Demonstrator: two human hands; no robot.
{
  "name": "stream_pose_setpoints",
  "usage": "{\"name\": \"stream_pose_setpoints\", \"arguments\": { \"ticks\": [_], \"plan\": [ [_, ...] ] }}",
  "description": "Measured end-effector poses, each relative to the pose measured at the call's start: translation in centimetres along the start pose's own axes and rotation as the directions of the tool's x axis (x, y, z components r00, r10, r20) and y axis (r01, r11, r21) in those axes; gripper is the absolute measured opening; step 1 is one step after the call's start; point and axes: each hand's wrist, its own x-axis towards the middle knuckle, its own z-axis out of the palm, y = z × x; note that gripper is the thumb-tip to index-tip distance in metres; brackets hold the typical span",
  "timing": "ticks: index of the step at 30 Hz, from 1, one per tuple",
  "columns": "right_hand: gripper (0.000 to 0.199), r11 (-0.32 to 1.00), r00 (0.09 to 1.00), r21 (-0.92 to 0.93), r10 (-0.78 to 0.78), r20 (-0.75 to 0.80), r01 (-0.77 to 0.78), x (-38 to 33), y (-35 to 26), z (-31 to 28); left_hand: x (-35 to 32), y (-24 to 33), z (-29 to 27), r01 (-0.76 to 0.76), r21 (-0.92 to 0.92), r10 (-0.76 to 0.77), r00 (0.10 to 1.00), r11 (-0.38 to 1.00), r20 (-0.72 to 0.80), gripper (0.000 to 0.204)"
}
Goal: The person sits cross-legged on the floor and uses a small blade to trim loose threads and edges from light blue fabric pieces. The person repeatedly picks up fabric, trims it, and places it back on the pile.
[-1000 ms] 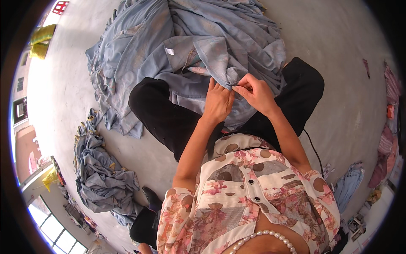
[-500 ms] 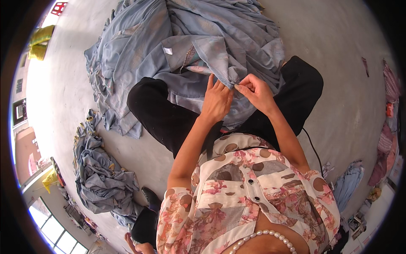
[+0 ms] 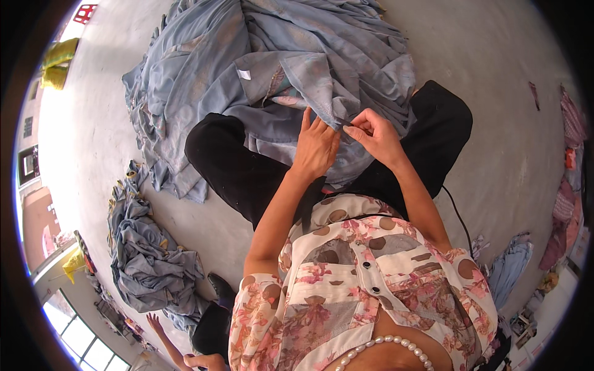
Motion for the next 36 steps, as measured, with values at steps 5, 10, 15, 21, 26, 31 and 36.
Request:
{"name": "stream_pose_setpoints", "arguments": {
  "ticks": [5,10,15,21,26,31,36],
  "plan": [
    [0.022,0.990,1.000,-0.141,0.024,-0.021,-0.026,0.4,0.1,0.1,-0.5,-0.3,0.3,-0.007,0.049,0.002,0.995,0.999,0.096,0.032],
    [0.032,0.988,0.990,0.143,-0.030,-0.134,0.050,1.3,1.5,0.0,-0.9,0.0,1.2,0.004,0.026,-0.006,0.997,1.000,0.076,0.031],
    [0.032,0.950,0.999,-0.310,-0.035,-0.041,0.021,2.1,2.9,0.6,-2.0,0.9,3.8,0.023,-0.006,-0.022,0.993,1.000,0.114,0.019],
    [0.018,0.963,0.997,-0.257,0.081,0.015,-0.074,0.1,4.1,0.4,-3.5,-0.6,4.0,0.622,-0.639,-0.480,0.774,0.453,0.413,0.024],
    [0.015,0.923,0.996,-0.379,-0.042,0.080,0.070,-2.6,2.9,-0.1,-0.9,-8.6,5.8,0.479,-0.874,-0.895,0.421,0.082,0.147,0.041],
    [0.012,0.844,0.970,-0.481,-0.177,0.168,0.238,-5.3,2.7,-1.3,0.6,-12.8,5.8,0.524,-0.826,-0.819,0.368,-0.209,0.441,0.025],
    [0.011,0.833,0.976,-0.508,-0.182,0.122,0.219,-6.9,2.6,-2.2,0.0,-13.9,6.8,0.507,-0.839,-0.842,0.348,-0.200,0.411,0.014]
  ]
}}
